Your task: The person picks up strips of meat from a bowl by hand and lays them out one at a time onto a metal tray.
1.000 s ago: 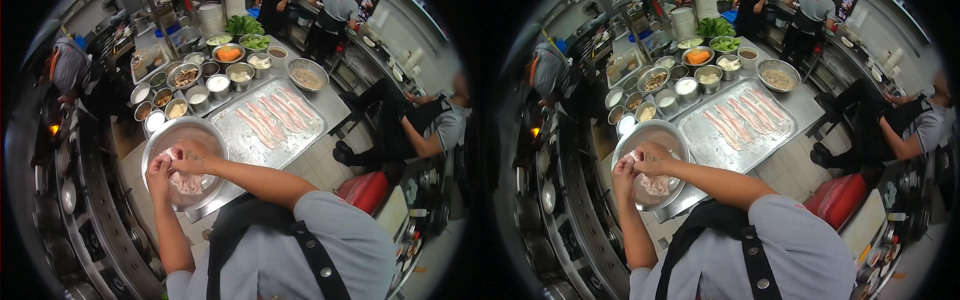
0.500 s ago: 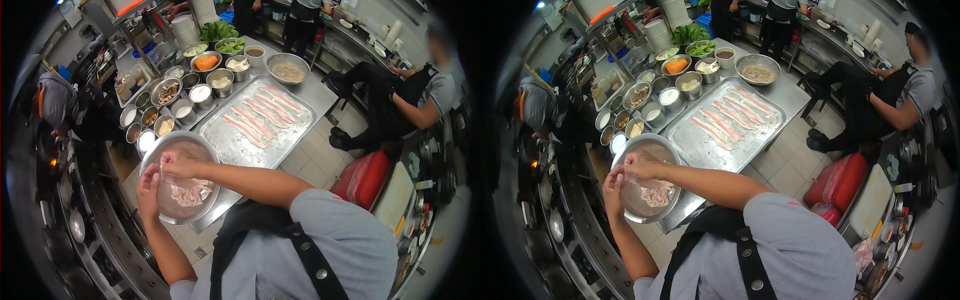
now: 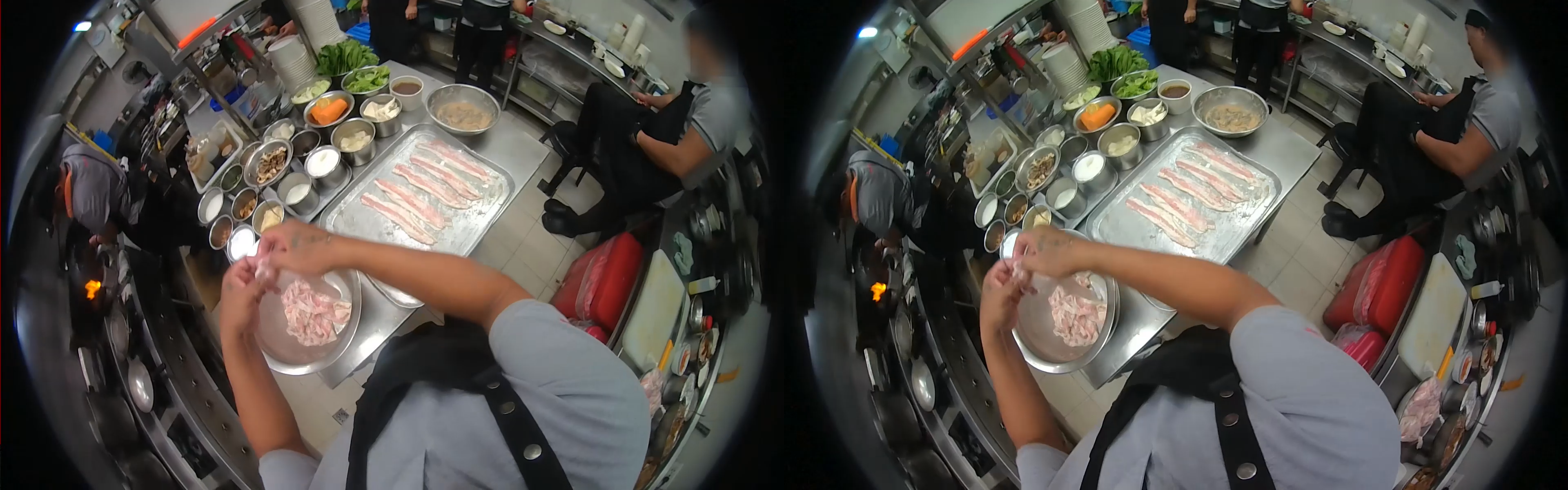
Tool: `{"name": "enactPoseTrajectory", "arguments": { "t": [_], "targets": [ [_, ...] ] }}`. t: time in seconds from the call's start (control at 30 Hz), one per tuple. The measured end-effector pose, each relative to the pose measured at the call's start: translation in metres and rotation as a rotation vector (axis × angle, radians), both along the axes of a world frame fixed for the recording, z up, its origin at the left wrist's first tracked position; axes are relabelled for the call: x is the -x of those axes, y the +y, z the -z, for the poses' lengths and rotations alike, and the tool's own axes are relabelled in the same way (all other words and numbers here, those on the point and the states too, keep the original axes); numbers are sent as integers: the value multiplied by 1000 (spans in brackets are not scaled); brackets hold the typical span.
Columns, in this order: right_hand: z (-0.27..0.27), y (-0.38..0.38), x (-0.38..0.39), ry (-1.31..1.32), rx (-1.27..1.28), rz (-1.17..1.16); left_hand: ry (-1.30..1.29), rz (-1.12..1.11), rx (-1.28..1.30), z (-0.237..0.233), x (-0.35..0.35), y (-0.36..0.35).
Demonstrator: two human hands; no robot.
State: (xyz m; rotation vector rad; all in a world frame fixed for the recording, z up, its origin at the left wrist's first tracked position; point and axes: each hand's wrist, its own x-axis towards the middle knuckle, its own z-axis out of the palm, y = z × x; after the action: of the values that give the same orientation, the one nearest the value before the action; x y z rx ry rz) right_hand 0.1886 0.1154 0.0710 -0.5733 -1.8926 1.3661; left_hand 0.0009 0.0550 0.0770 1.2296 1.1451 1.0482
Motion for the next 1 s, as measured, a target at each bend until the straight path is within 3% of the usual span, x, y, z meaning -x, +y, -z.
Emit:
{"name": "enactPoseTrajectory", "arguments": {
  "t": [0.03,0.27,0.3,0.37,0.43,0.53,0.6,0.67,0.83,1.0],
  "targets": [
    [-8,8,-11,-100,-171,62,14,20,0,-6,-4,9],
    [-34,23,-101,-77,111,151,138,151,-72,-48,-70,67],
    [-27,25,-114,-71,218,143,137,147,-72,-46,-80,75],
    [13,31,-136,-9,169,166,260,253,-140,-34,-100,93],
    [45,26,-159,-140,261,180,452,290,-79,-19,-123,106],
    [107,6,-176,25,504,233,636,424,-19,12,-153,119],
    [125,-10,-183,-34,559,288,643,484,-3,33,-167,125],
    [146,-21,-185,-1,599,286,844,522,-58,43,-181,124],
    [173,-31,-197,-1,596,235,1002,463,-211,18,-209,86],
    [183,-25,-212,-170,456,183,983,327,-130,-19,-227,52]
  ]
}}
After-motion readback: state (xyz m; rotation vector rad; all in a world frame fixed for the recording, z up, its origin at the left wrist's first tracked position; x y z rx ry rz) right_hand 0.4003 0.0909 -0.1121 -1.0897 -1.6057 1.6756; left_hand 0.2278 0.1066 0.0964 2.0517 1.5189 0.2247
